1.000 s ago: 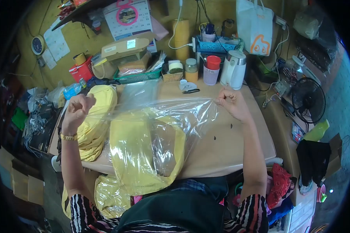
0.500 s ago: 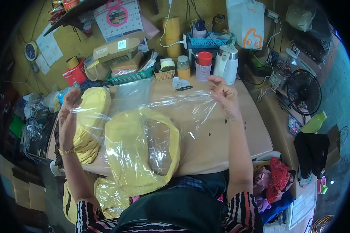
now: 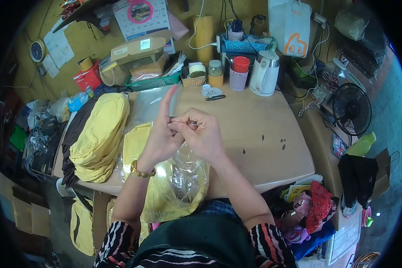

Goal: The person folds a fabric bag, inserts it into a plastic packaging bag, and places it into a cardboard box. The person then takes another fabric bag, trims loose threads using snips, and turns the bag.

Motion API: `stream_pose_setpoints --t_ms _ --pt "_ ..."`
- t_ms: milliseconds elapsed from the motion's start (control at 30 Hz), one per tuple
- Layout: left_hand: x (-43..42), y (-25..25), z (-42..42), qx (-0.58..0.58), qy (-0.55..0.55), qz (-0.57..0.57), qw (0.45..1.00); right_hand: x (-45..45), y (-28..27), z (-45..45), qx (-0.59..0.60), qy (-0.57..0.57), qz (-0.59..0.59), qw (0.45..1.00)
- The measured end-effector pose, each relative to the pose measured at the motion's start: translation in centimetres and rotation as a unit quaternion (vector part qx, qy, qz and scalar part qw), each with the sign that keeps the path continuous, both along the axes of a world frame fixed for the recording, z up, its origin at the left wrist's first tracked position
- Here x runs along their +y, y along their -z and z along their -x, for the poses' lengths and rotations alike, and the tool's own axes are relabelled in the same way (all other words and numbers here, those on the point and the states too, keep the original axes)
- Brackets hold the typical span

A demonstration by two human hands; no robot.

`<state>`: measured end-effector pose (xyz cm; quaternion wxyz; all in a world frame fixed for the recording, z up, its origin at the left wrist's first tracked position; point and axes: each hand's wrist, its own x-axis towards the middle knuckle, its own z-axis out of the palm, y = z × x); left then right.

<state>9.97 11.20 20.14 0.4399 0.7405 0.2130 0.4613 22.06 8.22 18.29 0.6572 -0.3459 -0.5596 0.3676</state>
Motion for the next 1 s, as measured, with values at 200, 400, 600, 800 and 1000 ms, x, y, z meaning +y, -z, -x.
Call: stream_pose_setpoints --t_ms 200,400,600,800,1000 --pt "-1.3 1.1 3.0 0.194 -0.126 -0.277 0.933 0.2 1.3 -3.6 -0.023 0.099 0.049 0.994" --pt "-2.4 2.0 2.7 0.262 -0.136 -0.266 0.918 -0.4 2.1 -1.4 -0.239 0.360 -0.228 0.873" --pt "-3.9 2.1 3.0 0.374 -0.180 -0.361 0.835 -1.9 1.8 -0.9 -0.477 0.237 -0.044 0.845" --pt "-3.2 5.4 2.3 0.348 -0.302 -0.420 0.782 -0.5 3.2 -1.9 -0.379 0.115 0.057 0.916" --pt "-1.4 6.6 2.1 0.195 -0.303 -0.443 0.821 0.1 3.8 -3.0 -0.266 -0.124 0.170 0.941"
